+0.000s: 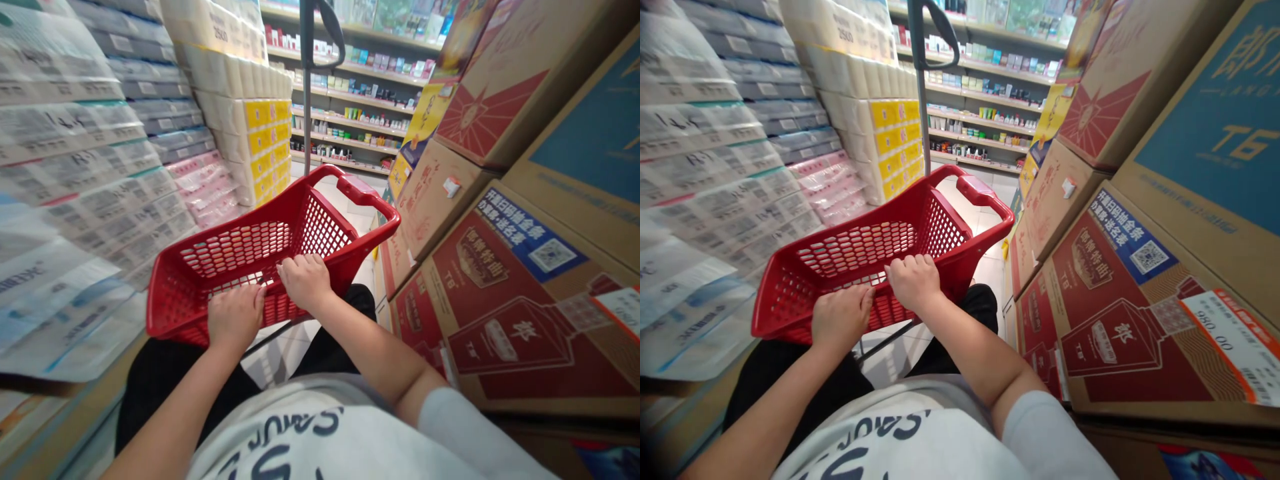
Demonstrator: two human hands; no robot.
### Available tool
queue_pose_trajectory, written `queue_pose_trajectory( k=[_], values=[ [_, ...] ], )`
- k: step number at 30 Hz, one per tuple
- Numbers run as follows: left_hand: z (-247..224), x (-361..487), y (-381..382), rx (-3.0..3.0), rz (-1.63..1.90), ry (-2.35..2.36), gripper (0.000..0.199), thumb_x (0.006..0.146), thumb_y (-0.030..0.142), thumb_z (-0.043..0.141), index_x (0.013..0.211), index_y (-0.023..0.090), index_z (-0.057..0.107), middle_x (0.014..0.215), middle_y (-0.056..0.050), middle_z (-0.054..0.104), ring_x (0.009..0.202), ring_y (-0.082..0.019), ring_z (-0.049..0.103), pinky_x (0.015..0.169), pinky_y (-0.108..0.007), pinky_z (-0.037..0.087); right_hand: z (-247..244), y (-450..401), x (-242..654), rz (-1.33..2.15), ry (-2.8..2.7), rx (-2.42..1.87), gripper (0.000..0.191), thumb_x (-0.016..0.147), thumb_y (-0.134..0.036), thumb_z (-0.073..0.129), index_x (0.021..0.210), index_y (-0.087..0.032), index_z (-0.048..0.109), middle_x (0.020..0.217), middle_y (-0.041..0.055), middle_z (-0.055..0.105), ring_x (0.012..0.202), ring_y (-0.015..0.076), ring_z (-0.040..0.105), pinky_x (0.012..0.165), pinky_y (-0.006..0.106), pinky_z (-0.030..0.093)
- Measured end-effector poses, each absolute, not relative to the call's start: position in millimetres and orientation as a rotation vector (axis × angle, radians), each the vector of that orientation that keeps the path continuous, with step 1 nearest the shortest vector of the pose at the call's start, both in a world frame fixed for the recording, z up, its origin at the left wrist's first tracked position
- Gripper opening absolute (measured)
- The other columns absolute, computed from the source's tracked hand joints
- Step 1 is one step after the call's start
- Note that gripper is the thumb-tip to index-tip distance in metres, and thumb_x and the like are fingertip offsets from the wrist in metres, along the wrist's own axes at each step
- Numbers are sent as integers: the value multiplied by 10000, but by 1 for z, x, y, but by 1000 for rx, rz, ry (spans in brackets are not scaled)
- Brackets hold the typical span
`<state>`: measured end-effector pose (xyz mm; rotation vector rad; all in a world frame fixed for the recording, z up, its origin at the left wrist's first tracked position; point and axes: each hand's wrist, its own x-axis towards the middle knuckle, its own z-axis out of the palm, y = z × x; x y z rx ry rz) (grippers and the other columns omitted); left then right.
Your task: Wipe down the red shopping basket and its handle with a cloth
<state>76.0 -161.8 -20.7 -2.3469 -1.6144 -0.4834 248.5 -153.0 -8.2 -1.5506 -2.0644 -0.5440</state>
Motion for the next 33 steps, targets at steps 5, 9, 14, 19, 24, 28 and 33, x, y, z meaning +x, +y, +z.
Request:
queue_pose_trajectory(
  k=[5,9,14,19,24,28,33],
  values=[
    [-21,73,-160,-2365,-474,-1587,425,952,384,236,856,178,595,797,-73,649,768,-237,571,709,-354,304,-21,-152,245,-569,-2089,-1485,224,954,-319,395,1080,-238,562,1031,69,581,995,222,477,943,413,280],
    [-22,73,-159,-2373,-461,-1618,416,944,377,247,839,178,597,774,-80,634,743,-240,553,699,-355,302,-26,-157,246,-563,-2122,-1431,253,942,-363,447,1169,-284,527,1139,56,555,1093,221,448,1028,414,206],
    [-24,71,-158,-2362,-422,-1626,388,945,378,258,835,188,578,759,-67,616,736,-232,537,694,-352,301,-11,-148,237,-452,-2127,-1611,349,949,-508,380,895,-223,574,860,38,568,913,191,497,1028,431,225],
    [-25,68,-156,-2380,-389,-1593,349,948,365,263,856,200,557,773,-60,613,746,-235,535,710,-358,307,-17,-154,236,-504,-2138,-1476,297,945,-458,414,1132,-261,535,1180,57,549,1065,226,451,1054,441,197],
    [-27,65,-155,-2419,-414,-1624,320,940,356,284,824,209,543,753,-64,596,758,-247,534,708,-360,314,-11,-138,232,-430,-2143,-1588,359,949,-498,369,859,-211,566,813,44,572,840,203,485,930,425,308],
    [-28,63,-151,-2465,-414,-1601,293,930,352,306,821,219,543,754,-68,591,762,-259,532,725,-374,323,-11,-138,228,-497,-2133,-1572,283,953,-437,373,962,-234,570,939,39,599,893,199,484,988,441,266],
    [-31,62,-149,-2424,-417,-1567,272,932,337,315,893,214,554,740,-62,587,767,-262,530,733,-381,326,-21,-151,234,-556,-2215,-1437,270,945,-364,398,1193,-336,501,1204,-4,546,1065,197,461,983,378,272]
  ],
)
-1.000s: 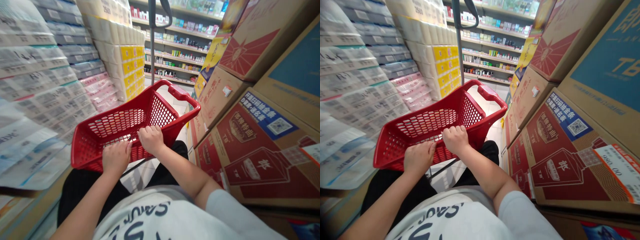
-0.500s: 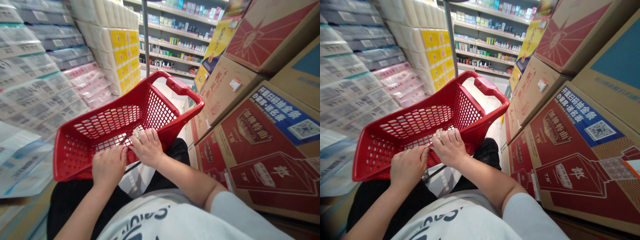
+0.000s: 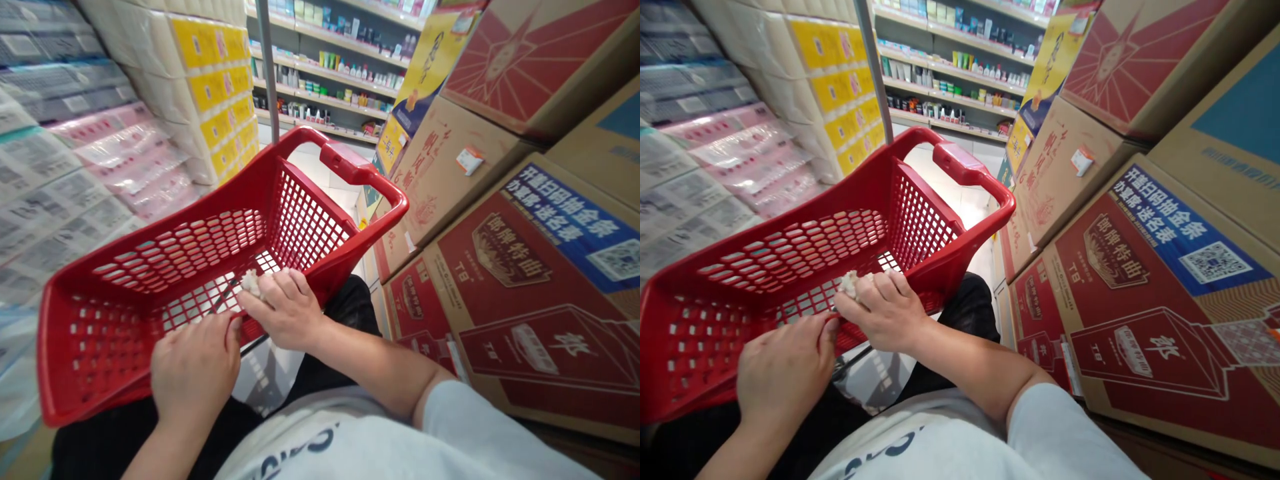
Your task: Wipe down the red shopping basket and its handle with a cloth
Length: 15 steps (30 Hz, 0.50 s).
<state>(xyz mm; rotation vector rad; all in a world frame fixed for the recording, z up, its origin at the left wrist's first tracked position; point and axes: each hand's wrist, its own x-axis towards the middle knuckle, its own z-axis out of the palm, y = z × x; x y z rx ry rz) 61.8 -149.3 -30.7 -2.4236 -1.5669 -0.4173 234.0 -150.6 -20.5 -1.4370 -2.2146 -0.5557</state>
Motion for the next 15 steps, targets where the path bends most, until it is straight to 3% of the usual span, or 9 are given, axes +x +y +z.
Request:
queue_pose_trajectory(
  k=[4,7,10,13,15],
  values=[
    [-31,61,-148,-2405,-429,-1489,253,926,330,348,838,204,549,691,-48,569,711,-241,510,704,-370,315,-15,-136,228,-455,-2212,-1557,303,960,-445,342,969,-236,561,883,37,587,831,187,502,807,363,341],
    [-30,59,-145,-2379,-464,-1458,244,926,326,368,794,203,532,665,-36,552,684,-226,495,690,-360,311,-8,-126,219,-429,-2183,-1608,340,968,-435,311,861,-212,545,781,37,576,764,191,497,742,361,350],
    [-32,57,-141,-2364,-483,-1437,237,920,329,390,766,204,518,647,-31,526,675,-224,483,679,-356,307,-8,-129,214,-464,-2226,-1505,285,963,-388,335,1007,-226,565,933,40,616,834,192,510,821,394,357],
    [-37,57,-138,-2340,-522,-1445,216,912,331,409,794,201,535,639,-23,500,663,-226,472,679,-361,309,-22,-137,214,-504,-2193,-1397,342,946,-354,388,1261,-266,487,1234,25,559,1077,218,475,973,417,309],
    [-41,57,-136,-2326,-552,-1456,200,908,326,414,831,198,548,645,-19,497,663,-225,470,693,-366,312,-34,-139,214,-510,-2147,-1361,414,937,-354,416,1345,-286,424,1326,7,506,1209,230,401,1036,409,271]
  ],
)
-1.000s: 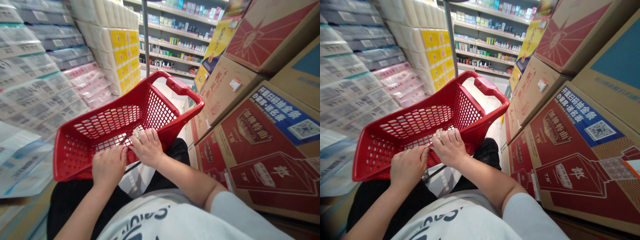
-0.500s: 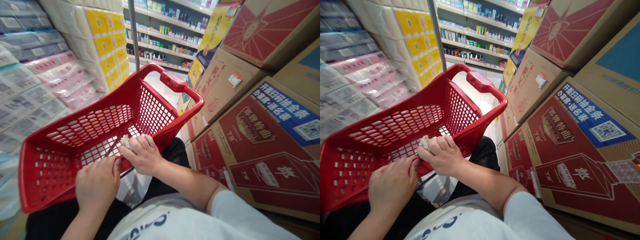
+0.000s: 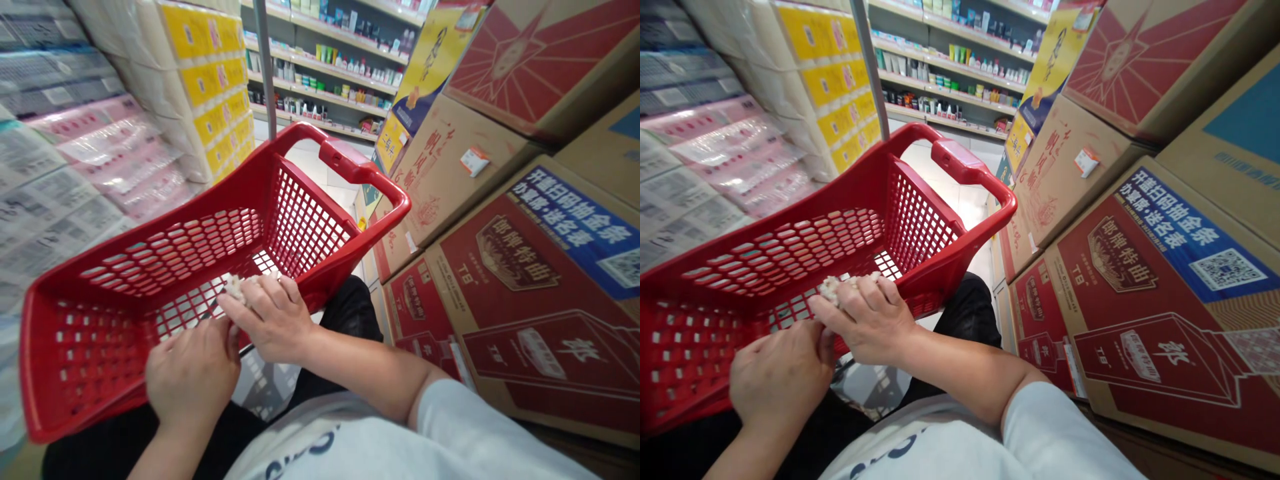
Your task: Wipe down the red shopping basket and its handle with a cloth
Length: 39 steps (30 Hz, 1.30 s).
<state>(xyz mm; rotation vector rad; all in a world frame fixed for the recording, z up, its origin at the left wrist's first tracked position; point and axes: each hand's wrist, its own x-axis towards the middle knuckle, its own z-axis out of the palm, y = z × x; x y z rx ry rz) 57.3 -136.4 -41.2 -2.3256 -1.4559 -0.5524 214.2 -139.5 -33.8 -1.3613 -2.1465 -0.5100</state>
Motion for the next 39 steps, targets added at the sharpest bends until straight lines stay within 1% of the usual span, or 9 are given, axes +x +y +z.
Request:
queue_pose_trajectory(
  k=[2,7,10,12,19,25,29,34,39],
  values=[
    [-44,57,-135,-2321,-561,-1462,192,907,315,414,852,197,555,653,-19,502,673,-224,475,715,-373,316,-41,-138,215,-489,-2144,-1336,441,933,-355,430,1369,-291,406,1341,-1,501,1253,222,372,1070,392,254],
    [-44,55,-133,-2344,-549,-1443,197,907,304,422,892,184,578,719,-40,567,712,-226,507,749,-386,328,-34,-133,229,-447,-2257,-1211,410,950,-317,420,1355,-262,448,1334,-4,528,1232,180,429,1082,338,286],
    [-40,54,-135,-2354,-566,-1434,204,914,287,417,938,176,587,778,-47,607,741,-225,528,742,-383,337,-32,-138,248,-578,-2115,-1201,393,963,-262,405,1351,-286,459,1373,-24,505,1293,176,394,1098,340,284],
    [-38,55,-137,-2346,-560,-1458,211,921,288,411,936,178,590,785,-46,614,750,-223,533,750,-384,342,-36,-144,263,-666,-1963,-1227,401,965,-200,401,1348,-296,466,1333,-25,545,1267,172,427,1093,340,309],
    [-35,55,-145,-2366,-572,-1520,270,949,289,356,967,177,600,848,-64,649,802,-222,564,782,-392,359,-38,-162,282,-506,-1858,-979,510,882,-64,490,1369,-203,432,1177,80,629,1114,205,545,975,405,481],
    [-28,38,-151,-2353,-743,-1621,334,972,321,309,1133,174,561,1055,-71,672,931,-209,594,823,-366,385,-45,-164,282,-431,-1939,-958,340,857,-85,528,1178,-179,587,1094,103,638,1050,218,561,906,386,521],
    [-30,25,-160,-2254,-722,-1678,327,962,332,324,1089,191,591,995,-73,675,900,-224,587,838,-387,375,-47,-163,277,-398,-1916,-996,349,858,-95,507,1185,-184,589,1111,101,625,1052,219,546,933,401,505],
    [-34,24,-163,-2224,-695,-1688,317,960,319,311,981,195,602,893,-67,653,836,-214,566,782,-370,364,-46,-163,270,-328,-1916,-1069,355,847,-108,498,1173,-197,607,1091,91,622,1047,215,541,941,383,501],
    [-37,27,-164,-2190,-720,-1664,305,957,301,314,984,189,596,876,-69,639,830,-211,552,795,-375,347,-38,-166,269,-336,-1889,-1032,356,819,-97,514,1143,-201,618,1100,84,625,1072,215,548,958,392,484]
  ],
)
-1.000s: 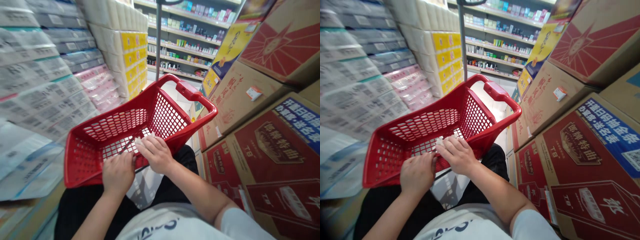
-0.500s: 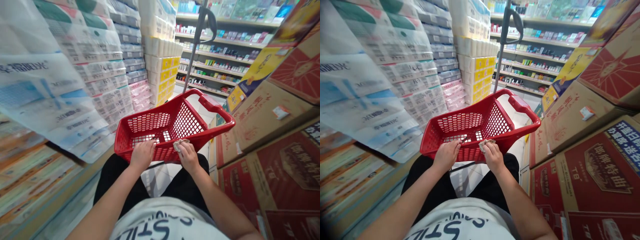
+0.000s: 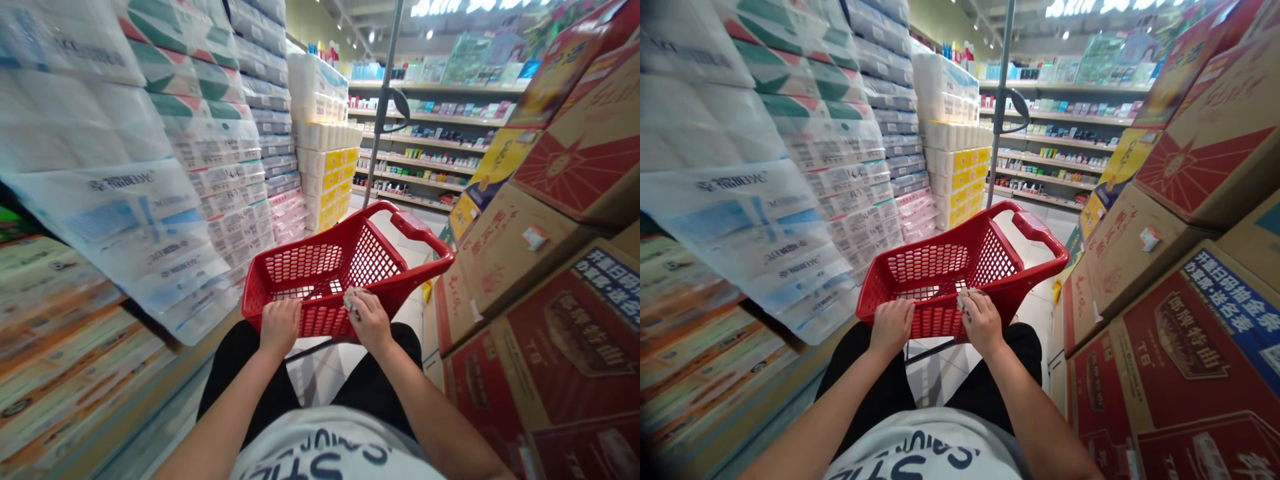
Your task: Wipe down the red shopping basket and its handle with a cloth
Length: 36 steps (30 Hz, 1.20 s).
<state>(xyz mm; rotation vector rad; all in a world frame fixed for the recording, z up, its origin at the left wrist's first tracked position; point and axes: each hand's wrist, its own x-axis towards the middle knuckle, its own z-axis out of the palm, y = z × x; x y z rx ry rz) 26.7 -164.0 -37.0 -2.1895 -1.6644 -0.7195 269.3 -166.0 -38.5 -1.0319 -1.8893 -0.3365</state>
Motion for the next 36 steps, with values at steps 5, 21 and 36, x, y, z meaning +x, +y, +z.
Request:
queue_pose_trajectory(
  k=[5,21,36],
  values=[
    [-41,24,-163,-2163,-726,-1622,292,946,297,339,982,189,607,858,-72,636,811,-208,548,780,-376,342,-25,-167,263,-339,-1850,-1074,449,827,-82,468,1246,-216,560,1194,88,586,1163,228,505,999,426,441],
    [-37,26,-165,-2155,-697,-1598,286,948,289,342,993,194,608,865,-63,638,806,-216,537,761,-367,331,-53,-165,289,-290,-1979,-1082,276,876,-126,480,1077,-213,649,1083,58,644,1012,194,548,891,338,497],
    [-37,28,-165,-2128,-708,-1604,283,954,286,330,997,202,597,869,-63,636,815,-210,543,780,-367,336,-53,-174,290,-86,-1922,-1336,327,763,-71,523,1026,-217,651,1013,41,686,972,209,578,833,316,487]
  ],
)
